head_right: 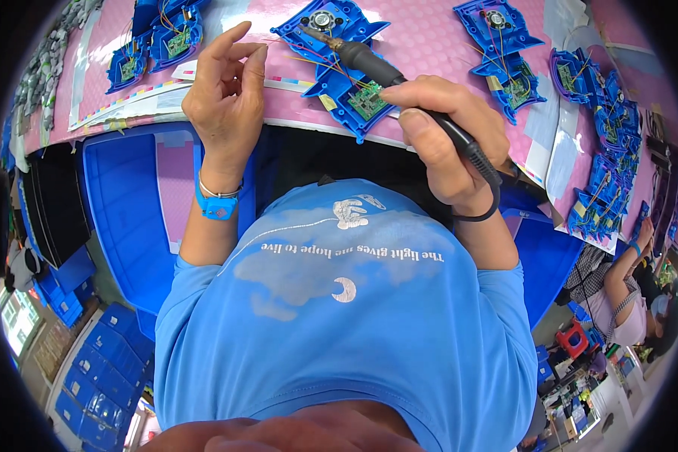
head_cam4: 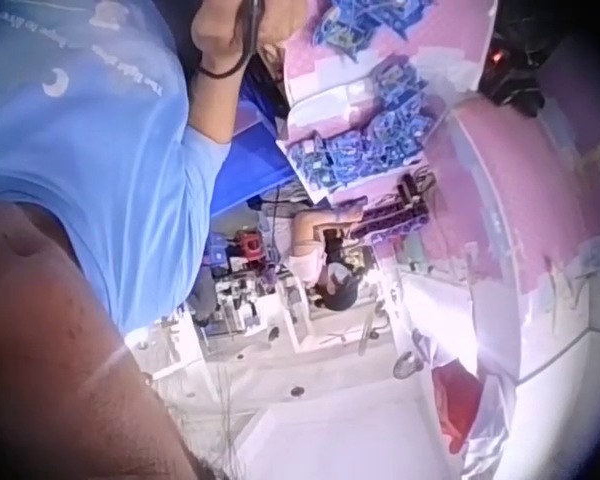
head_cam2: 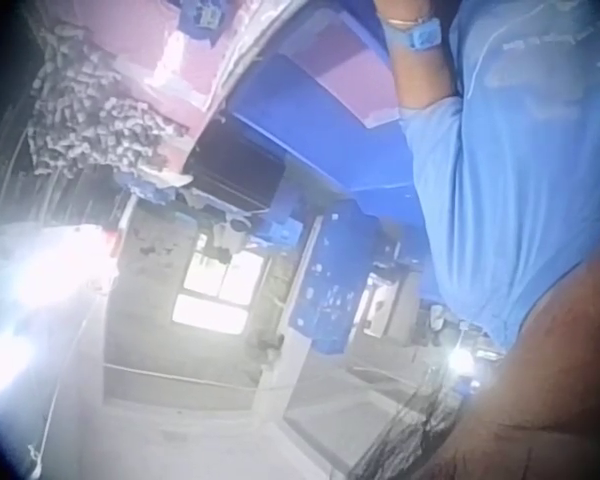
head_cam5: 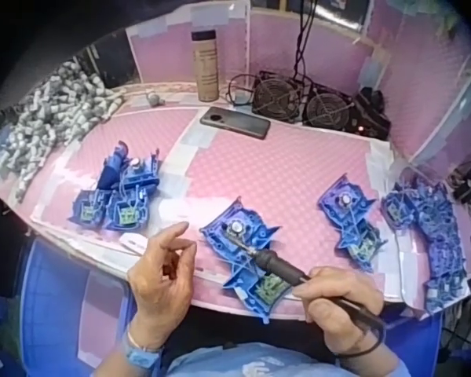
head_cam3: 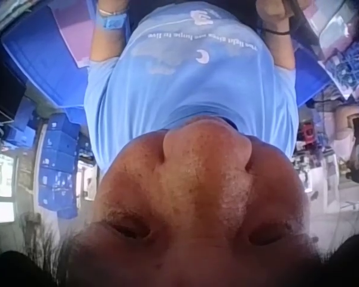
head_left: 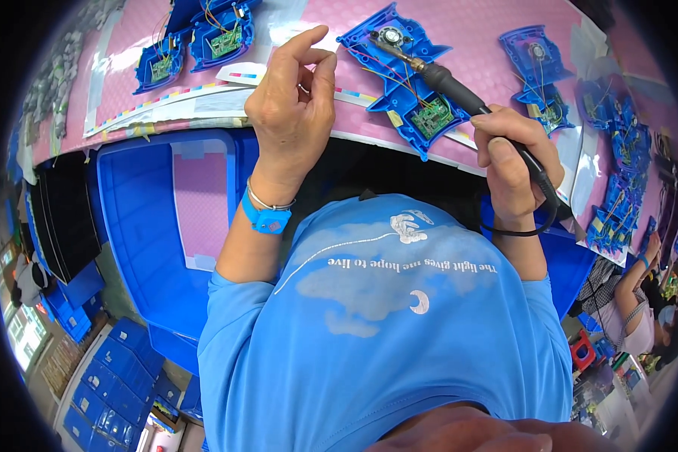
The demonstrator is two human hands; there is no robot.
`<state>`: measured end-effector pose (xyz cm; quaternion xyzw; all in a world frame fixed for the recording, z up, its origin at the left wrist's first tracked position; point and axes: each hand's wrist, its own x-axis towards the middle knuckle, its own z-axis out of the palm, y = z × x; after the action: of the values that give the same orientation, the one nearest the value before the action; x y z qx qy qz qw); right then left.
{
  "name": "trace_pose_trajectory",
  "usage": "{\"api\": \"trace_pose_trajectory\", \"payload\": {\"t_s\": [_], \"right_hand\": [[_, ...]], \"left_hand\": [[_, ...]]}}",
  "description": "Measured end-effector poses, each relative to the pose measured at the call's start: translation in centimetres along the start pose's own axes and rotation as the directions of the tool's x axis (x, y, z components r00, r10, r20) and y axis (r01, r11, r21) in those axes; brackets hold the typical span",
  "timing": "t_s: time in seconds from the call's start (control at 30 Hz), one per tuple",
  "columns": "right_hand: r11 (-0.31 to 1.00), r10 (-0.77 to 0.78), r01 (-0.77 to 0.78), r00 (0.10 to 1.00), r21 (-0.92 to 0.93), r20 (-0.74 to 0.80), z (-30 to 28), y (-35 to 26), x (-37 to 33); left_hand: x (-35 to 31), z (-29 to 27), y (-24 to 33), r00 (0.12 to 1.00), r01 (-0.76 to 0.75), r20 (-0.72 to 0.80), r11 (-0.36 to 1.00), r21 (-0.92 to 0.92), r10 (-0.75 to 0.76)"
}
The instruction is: Soldering electronic components onto small blue circuit boards at an assembly line.
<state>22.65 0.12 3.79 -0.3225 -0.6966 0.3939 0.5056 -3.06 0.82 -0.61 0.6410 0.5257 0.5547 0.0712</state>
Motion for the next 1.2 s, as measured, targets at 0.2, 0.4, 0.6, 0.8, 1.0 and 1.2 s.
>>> {"api": "trace_pose_trajectory", "payload": {"t_s": [0.2,0.4,0.6,0.8,1.0,1.2], "right_hand": [[0.999,0.046,-0.046,0.999,-0.014,0.015,0.5,0.2,0.1],[0.999,0.003,-0.001,0.999,-0.043,0.042,0.6,0.6,0.0],[0.999,-0.020,0.022,0.998,-0.032,0.062,0.6,0.6,0.1],[0.997,0.004,-0.002,1.000,-0.071,0.024,0.7,0.3,0.2],[0.998,0.000,0.002,1.000,-0.068,0.028,0.6,0.3,0.1],[0.998,0.046,-0.045,0.999,-0.048,0.019,0.3,0.0,-0.1]], "left_hand": [[0.0,0.0,0.0,1.000,-0.001,0.007,1.000,-0.014,0.001],[-0.1,0.2,-0.2,1.000,0.000,0.006,1.000,-0.010,0.000],[0.2,0.7,-0.4,1.000,0.000,0.026,1.000,-0.005,0.001],[0.5,0.4,-0.4,0.987,0.130,-0.071,0.974,-0.187,-0.145],[1.1,-2.2,0.2,0.974,-0.136,-0.173,0.988,0.073,0.147],[2.1,-1.8,-0.3,0.821,-0.564,0.254,0.797,0.215,0.512]]}}
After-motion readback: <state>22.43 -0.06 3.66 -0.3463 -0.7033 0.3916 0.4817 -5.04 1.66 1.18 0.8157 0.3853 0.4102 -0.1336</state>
